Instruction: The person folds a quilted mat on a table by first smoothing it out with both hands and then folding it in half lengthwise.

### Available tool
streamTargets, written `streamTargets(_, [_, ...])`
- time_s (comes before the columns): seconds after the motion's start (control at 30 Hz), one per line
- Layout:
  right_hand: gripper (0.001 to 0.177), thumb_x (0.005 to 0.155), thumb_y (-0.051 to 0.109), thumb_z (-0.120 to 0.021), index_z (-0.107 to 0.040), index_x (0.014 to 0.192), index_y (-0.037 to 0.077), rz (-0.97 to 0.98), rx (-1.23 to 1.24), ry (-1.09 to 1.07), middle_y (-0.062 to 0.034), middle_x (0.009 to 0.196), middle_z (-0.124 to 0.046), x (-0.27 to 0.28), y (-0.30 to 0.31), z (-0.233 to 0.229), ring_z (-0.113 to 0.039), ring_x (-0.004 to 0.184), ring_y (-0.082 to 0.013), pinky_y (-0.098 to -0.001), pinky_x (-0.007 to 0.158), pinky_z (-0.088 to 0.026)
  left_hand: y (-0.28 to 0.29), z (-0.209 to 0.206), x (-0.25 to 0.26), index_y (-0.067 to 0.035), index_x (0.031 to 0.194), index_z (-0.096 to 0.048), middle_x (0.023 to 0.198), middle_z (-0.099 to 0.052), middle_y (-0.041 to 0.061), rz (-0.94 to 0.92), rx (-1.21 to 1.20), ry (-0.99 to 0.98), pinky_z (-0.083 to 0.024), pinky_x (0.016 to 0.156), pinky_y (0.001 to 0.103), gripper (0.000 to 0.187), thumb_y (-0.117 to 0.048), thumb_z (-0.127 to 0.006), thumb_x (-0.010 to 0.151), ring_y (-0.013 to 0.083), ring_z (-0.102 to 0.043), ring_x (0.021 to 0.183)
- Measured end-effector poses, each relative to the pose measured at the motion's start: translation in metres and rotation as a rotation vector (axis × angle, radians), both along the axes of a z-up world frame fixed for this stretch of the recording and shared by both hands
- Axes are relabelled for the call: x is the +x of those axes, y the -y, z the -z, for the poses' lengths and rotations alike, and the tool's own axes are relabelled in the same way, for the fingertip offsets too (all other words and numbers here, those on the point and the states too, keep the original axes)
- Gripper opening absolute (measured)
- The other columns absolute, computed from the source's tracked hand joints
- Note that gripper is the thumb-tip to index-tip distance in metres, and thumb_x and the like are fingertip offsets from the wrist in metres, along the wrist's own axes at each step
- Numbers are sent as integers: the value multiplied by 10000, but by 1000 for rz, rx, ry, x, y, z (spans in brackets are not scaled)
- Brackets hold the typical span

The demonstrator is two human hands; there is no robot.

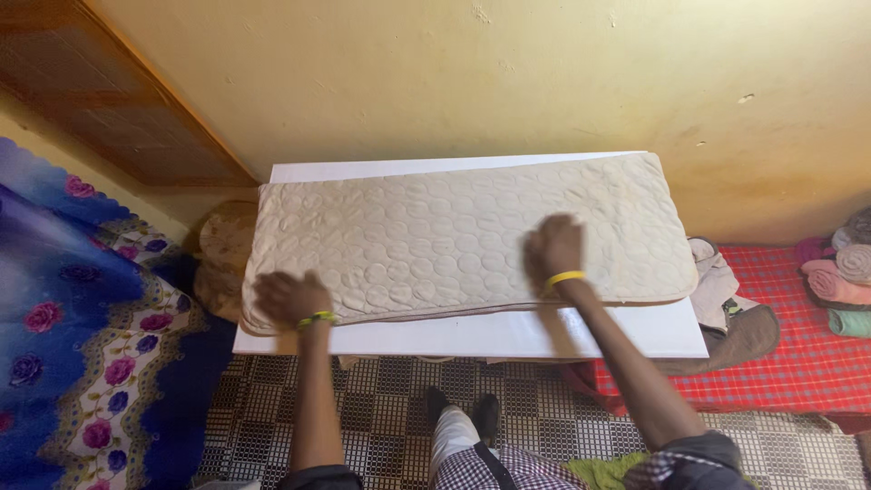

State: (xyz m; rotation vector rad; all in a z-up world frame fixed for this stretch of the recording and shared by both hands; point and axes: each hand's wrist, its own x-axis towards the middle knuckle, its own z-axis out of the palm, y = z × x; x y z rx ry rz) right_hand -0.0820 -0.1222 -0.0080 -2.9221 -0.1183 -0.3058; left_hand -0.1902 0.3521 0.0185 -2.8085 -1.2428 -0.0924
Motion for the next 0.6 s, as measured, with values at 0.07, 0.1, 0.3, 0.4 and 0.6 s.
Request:
streamTargets(0.07, [589,968,441,-568,-536,1371,12,-302,-19,13,-225,1483,-495,-23,-75,4,-428,1402,-391,-564,1176,-333,56,-1,11,-4,1637,-251,1705,-158,215,244,-54,-26,-105,1278,510,813,-541,-306,1029,354,-137,1575])
streamTargets(0.1, [592,930,472,-583,-551,1338,45,-453,-31,16,-201,1486,-493,-38,-110,4,-402,1434,-382,-569,1174,-317,89,0,13,-23,1670,-269,1730,-192,194,367,-81,-39,-118,1310,494,813,-523,-336,1032,338,-164,1602])
streamTargets(0.3, [629,1041,483,-455,-449,1535,95,-547,104,62,-168,1636,-338,-84,-149,-5,-283,1530,-315,-540,1247,-179,94,5,7,-116,1614,-198,1706,-58,108,544,-171,5,-29,1258,495,736,-578,-217,1041,291,-41,1572])
streamTargets(0.4, [628,1026,461,-491,-467,1508,60,-371,114,38,-244,1617,-345,-71,-83,-8,-305,1496,-380,-548,1218,-201,1,16,-12,-107,1634,-219,1728,-109,112,398,-29,10,-53,1286,482,750,-592,-208,1062,279,-73,1598])
streamTargets(0.6, [587,1022,430,-535,-555,1428,6,8,-72,177,-275,1532,-456,-52,56,-1,-417,1401,-441,-548,1145,-326,-109,13,-60,-71,1634,-240,1674,-115,215,145,-254,124,-109,1242,561,792,-582,-280,1031,387,-122,1536])
